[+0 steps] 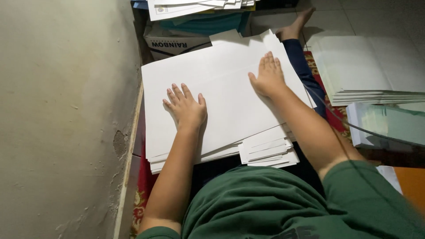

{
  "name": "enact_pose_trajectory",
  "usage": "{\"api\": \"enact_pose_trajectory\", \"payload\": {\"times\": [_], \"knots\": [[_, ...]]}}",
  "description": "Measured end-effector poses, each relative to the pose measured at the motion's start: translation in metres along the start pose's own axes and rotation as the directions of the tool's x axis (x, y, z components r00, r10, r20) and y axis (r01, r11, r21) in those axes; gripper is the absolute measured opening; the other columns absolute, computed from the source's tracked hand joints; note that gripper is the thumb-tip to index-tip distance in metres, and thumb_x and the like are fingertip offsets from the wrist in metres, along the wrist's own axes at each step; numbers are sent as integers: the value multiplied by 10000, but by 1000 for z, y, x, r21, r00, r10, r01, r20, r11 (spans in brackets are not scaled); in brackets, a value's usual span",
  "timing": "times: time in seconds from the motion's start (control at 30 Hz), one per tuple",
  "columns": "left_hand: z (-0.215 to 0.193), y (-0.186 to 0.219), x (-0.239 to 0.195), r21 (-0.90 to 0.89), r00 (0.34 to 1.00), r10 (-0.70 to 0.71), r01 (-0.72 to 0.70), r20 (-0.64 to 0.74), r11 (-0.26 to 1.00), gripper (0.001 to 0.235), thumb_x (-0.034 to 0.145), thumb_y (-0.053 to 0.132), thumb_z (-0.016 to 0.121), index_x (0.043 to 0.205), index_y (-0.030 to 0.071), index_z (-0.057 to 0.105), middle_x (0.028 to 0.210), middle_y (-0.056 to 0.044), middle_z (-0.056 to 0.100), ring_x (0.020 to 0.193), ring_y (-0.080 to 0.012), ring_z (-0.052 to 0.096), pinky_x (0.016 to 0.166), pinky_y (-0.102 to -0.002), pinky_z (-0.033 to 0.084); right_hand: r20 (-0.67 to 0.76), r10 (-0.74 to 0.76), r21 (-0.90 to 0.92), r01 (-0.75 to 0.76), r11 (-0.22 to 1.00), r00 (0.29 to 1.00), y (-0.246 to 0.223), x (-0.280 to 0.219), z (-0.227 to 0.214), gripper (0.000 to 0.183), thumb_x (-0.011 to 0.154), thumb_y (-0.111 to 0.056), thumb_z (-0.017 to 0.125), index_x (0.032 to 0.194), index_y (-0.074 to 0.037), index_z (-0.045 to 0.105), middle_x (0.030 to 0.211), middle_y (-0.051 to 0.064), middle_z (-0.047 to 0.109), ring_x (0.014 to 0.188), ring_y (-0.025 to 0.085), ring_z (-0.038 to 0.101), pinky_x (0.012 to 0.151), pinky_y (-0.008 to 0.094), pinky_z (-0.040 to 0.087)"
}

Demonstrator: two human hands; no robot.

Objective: The person is manually folding individual sheets of paper from a large stack and placing them into a new pile.

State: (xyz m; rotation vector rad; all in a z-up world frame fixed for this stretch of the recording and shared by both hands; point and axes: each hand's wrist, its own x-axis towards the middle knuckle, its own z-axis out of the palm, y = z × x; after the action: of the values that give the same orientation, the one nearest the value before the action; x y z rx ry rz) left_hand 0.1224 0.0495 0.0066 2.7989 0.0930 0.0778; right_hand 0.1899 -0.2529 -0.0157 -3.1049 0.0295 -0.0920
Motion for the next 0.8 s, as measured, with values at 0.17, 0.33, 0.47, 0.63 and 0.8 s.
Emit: {"api": "enact_pose_trajectory", "payload": {"times": [0.17,0.33,0.47,0.63,0.8], "knots": [[6,1,4,-1,1000,17,-17,-8,1000,760,1008,497,348,1594,14,316,1648,-324,201,1542,-500,91,1173,-694,11,-21,-82,58,83,995,996,-87,-11,-4,827,1025,-519,419,1525,136,353,1616,330,311,1562,381,192,1266,522,75],[17,-5,11,35,999,33,-32,-26,999,757,1013,507,362,1596,25,323,1638,-337,214,1529,-530,103,1170,-705,34,30,-318,119,312,943,948,-144,-19,20,858,983,-529,353,1558,105,290,1651,297,253,1581,363,139,1268,516,58],[8,-8,5,50,995,81,-84,62,995,692,1034,457,322,1617,84,290,1668,-304,151,1544,-505,49,1185,-683,-11,41,-326,93,321,943,945,-102,-3,28,877,996,-608,306,1595,32,277,1653,243,289,1553,347,249,1238,549,182],[10,-6,-31,82,985,115,-126,130,989,685,1045,463,289,1615,85,282,1679,-278,147,1567,-436,80,1223,-604,1,-49,-137,135,143,981,989,-26,-33,-6,825,1018,-533,384,1553,94,345,1608,292,365,1516,383,327,1239,529,188],[33,-8,-89,82,956,256,-269,144,960,809,1022,512,325,1570,-75,228,1639,-342,166,1544,-457,131,1234,-546,90,1,-89,123,88,988,996,15,-81,-3,802,1024,-535,271,1593,30,290,1680,227,238,1571,316,207,1268,458,102]]}}
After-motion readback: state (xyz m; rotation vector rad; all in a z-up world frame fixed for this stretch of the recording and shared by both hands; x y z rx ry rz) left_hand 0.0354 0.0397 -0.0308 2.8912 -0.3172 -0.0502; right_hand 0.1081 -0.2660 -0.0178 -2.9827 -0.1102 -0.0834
